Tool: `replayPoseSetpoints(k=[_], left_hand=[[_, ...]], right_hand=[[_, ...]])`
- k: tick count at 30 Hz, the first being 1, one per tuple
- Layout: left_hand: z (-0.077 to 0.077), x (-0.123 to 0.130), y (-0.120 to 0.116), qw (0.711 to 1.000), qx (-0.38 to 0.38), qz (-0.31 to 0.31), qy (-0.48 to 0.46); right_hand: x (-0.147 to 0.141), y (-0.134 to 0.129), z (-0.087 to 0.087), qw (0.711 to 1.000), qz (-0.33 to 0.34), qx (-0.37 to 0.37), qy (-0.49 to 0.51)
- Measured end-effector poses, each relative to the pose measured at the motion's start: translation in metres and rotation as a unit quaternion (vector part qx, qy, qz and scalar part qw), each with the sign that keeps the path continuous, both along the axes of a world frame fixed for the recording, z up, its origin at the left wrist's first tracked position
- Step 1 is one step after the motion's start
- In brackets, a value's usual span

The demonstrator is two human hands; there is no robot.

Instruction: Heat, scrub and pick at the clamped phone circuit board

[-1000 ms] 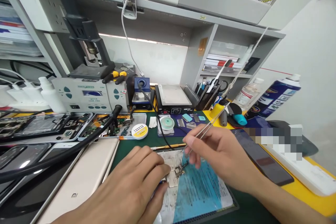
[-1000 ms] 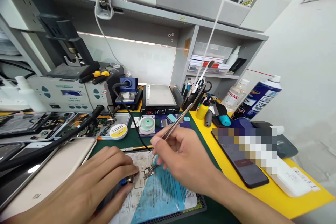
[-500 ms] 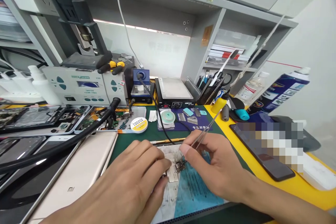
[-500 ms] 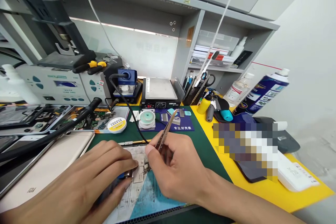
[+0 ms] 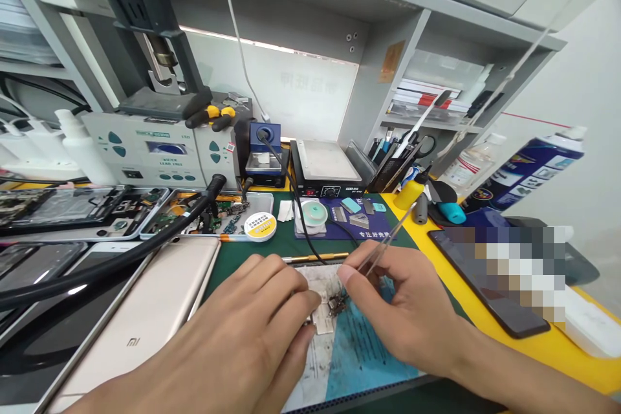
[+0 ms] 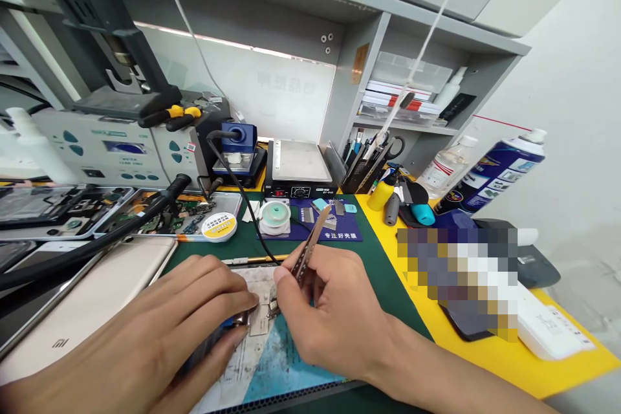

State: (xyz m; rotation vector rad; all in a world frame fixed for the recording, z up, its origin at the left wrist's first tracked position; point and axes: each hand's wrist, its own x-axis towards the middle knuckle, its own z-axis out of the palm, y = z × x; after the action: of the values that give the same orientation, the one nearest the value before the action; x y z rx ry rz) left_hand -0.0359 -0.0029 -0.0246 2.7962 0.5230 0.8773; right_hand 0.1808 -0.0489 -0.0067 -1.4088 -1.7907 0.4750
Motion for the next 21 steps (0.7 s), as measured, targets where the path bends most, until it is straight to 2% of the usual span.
replayPoseSetpoints(k=[9,17,21], left_hand=[[0.0017,0.0029,-0.0019,1.0,0.0,0.011,-0.005],[-0.0077,0.0016,0.0002,1.0,-0.001,0.008,-0.009],[-0.0046,-0.0003,-0.0009,1.0,-0.008,0.01,0.005]], right_hand=[[-0.0007,0.0015,0.0013,1.0,-0.013,0.001,-0.023],[-0.0002,0.0038,-0.0002,0.999,-0.032,-0.032,-0.019],[0.0008,0.0037,0.0004,0.998,-0.039,-0.036,-0.02]])
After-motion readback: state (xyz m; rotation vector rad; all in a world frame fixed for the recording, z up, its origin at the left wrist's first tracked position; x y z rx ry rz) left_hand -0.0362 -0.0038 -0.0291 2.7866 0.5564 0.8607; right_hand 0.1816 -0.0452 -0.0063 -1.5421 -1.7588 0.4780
